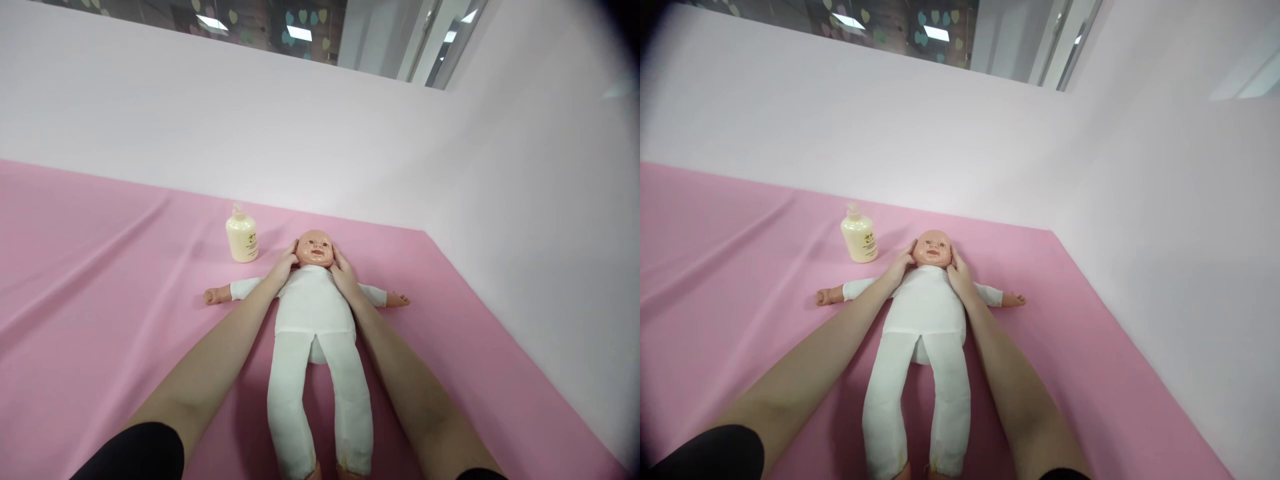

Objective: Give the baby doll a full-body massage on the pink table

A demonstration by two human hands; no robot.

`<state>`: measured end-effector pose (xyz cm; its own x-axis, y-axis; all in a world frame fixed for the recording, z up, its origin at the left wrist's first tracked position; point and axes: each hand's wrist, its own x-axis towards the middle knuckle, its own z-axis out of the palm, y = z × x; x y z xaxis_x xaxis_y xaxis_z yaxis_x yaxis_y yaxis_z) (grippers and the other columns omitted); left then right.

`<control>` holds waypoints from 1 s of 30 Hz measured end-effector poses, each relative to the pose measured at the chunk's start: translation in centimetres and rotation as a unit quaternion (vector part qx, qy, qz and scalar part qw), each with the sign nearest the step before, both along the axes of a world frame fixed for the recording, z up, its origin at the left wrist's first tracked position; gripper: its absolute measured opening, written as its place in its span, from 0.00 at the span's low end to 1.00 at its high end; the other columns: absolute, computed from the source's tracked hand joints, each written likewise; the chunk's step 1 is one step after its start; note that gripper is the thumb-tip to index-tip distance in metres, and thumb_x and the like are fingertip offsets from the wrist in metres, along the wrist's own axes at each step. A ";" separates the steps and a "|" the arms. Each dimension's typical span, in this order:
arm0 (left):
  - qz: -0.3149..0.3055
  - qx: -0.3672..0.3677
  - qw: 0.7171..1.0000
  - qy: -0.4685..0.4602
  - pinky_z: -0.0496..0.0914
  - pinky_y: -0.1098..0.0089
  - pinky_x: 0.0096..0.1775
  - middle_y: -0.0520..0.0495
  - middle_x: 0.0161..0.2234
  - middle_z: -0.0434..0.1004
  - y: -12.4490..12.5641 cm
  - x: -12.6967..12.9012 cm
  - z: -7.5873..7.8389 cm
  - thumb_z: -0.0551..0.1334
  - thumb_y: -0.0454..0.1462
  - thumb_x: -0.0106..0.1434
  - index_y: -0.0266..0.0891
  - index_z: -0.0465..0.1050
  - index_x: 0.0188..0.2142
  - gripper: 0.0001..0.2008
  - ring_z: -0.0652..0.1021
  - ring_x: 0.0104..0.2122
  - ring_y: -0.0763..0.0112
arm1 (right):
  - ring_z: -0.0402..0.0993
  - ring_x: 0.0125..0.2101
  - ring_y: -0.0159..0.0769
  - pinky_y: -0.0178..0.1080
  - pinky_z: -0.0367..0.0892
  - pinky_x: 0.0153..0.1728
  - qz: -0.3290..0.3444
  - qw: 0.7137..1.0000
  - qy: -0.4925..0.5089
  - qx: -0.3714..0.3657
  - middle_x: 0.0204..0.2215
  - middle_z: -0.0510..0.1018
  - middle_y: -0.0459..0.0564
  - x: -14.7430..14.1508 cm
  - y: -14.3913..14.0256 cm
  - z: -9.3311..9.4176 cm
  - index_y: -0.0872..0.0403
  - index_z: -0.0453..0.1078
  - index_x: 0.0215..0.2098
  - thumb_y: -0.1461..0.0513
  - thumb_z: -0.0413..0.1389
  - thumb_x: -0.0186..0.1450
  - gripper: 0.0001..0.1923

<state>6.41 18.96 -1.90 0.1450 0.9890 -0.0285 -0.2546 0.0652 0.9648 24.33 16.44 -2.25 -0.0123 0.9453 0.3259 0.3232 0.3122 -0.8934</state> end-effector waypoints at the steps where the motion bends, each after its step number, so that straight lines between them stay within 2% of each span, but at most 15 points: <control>1: -0.009 0.004 1.000 -0.005 0.64 0.64 0.54 0.49 0.59 0.62 -0.1 0.0 -0.1 0.55 0.29 0.49 0.42 0.45 0.65 0.43 0.70 0.53 0.63 | 0.59 0.58 0.39 0.45 0.52 0.60 0.003 1.000 -0.007 -0.007 0.57 0.66 0.47 0.0 -0.2 0.1 0.52 0.52 0.64 0.62 0.50 0.60 0.33; 6: -0.036 0.052 0.998 0.021 0.55 0.65 0.61 0.48 0.64 0.50 -0.2 -0.4 -0.6 0.60 0.29 0.45 0.38 0.38 0.66 0.50 0.57 0.62 0.60 | 0.72 0.42 0.39 0.44 0.65 0.50 0.026 0.999 -0.023 -0.040 0.43 0.76 0.49 -0.2 -0.9 0.6 0.54 0.44 0.66 0.63 0.51 0.59 0.38; 10: -0.039 0.064 0.996 0.044 0.54 0.63 0.61 0.46 0.64 0.49 0.1 -0.4 -0.7 0.60 0.30 0.45 0.37 0.35 0.66 0.51 0.56 0.62 0.59 | 0.73 0.34 0.37 0.42 0.68 0.42 0.028 0.998 -0.024 -0.041 0.36 0.77 0.48 -0.3 -1.2 0.8 0.54 0.43 0.66 0.61 0.53 0.59 0.40; 12: -0.036 0.060 0.996 0.052 0.55 0.62 0.61 0.47 0.64 0.49 0.2 -0.3 -0.8 0.58 0.30 0.46 0.38 0.35 0.66 0.49 0.57 0.62 0.59 | 0.73 0.35 0.38 0.43 0.68 0.43 0.031 0.998 -0.022 -0.047 0.38 0.77 0.48 -0.3 -1.2 0.8 0.54 0.42 0.66 0.61 0.53 0.59 0.40; 14: -0.029 0.049 0.996 0.063 0.56 0.62 0.60 0.49 0.64 0.51 0.4 -0.3 -0.9 0.57 0.30 0.46 0.40 0.37 0.66 0.48 0.59 0.61 0.60 | 0.72 0.43 0.39 0.44 0.65 0.49 0.027 0.998 -0.017 -0.047 0.45 0.76 0.49 -0.2 -1.1 0.8 0.53 0.44 0.66 0.62 0.51 0.59 0.39; 17: -0.014 0.031 0.997 0.069 0.58 0.62 0.60 0.52 0.63 0.52 0.7 -0.2 -1.0 0.54 0.28 0.46 0.44 0.40 0.66 0.47 0.61 0.60 0.61 | 0.61 0.57 0.37 0.42 0.53 0.59 0.011 1.000 -0.006 -0.023 0.58 0.65 0.46 -0.1 -0.7 0.5 0.53 0.49 0.64 0.64 0.48 0.59 0.34; 19: -0.010 0.023 0.998 0.061 0.58 0.60 0.59 0.53 0.63 0.53 1.0 -0.1 -1.2 0.53 0.28 0.45 0.45 0.41 0.65 0.47 0.63 0.59 0.61 | 0.55 0.60 0.35 0.40 0.48 0.61 0.006 1.000 -0.001 -0.009 0.61 0.60 0.44 0.0 -0.4 0.3 0.53 0.52 0.64 0.64 0.46 0.60 0.32; 22: -0.006 0.025 0.999 0.048 0.58 0.60 0.59 0.51 0.64 0.51 1.1 -0.1 -1.4 0.52 0.28 0.44 0.41 0.41 0.65 0.47 0.63 0.59 0.60 | 0.60 0.57 0.36 0.43 0.52 0.60 0.003 1.000 -0.001 -0.023 0.58 0.64 0.45 0.0 -0.2 0.3 0.52 0.51 0.64 0.65 0.48 0.59 0.33; 26: -0.013 0.052 0.997 0.055 0.56 0.61 0.61 0.49 0.65 0.48 1.1 -0.3 -1.6 0.55 0.27 0.45 0.40 0.40 0.66 0.48 0.59 0.61 0.59 | 0.71 0.47 0.39 0.45 0.62 0.53 0.013 0.998 0.001 -0.054 0.50 0.73 0.48 -0.3 -0.7 0.6 0.52 0.47 0.65 0.65 0.52 0.58 0.38; 30: -0.024 0.069 0.995 0.069 0.54 0.60 0.61 0.48 0.65 0.47 1.2 -0.4 -1.9 0.57 0.28 0.47 0.40 0.37 0.66 0.48 0.57 0.62 0.57 | 0.73 0.38 0.38 0.44 0.67 0.47 0.014 0.998 -0.007 -0.060 0.40 0.77 0.48 -0.4 -1.0 0.8 0.53 0.46 0.65 0.65 0.52 0.57 0.39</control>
<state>6.01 20.13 -3.84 0.1957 0.9770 0.0850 -0.1190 -0.0624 0.9909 23.98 15.47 -1.45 -0.0423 0.9767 0.2105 0.3286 0.2125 -0.9203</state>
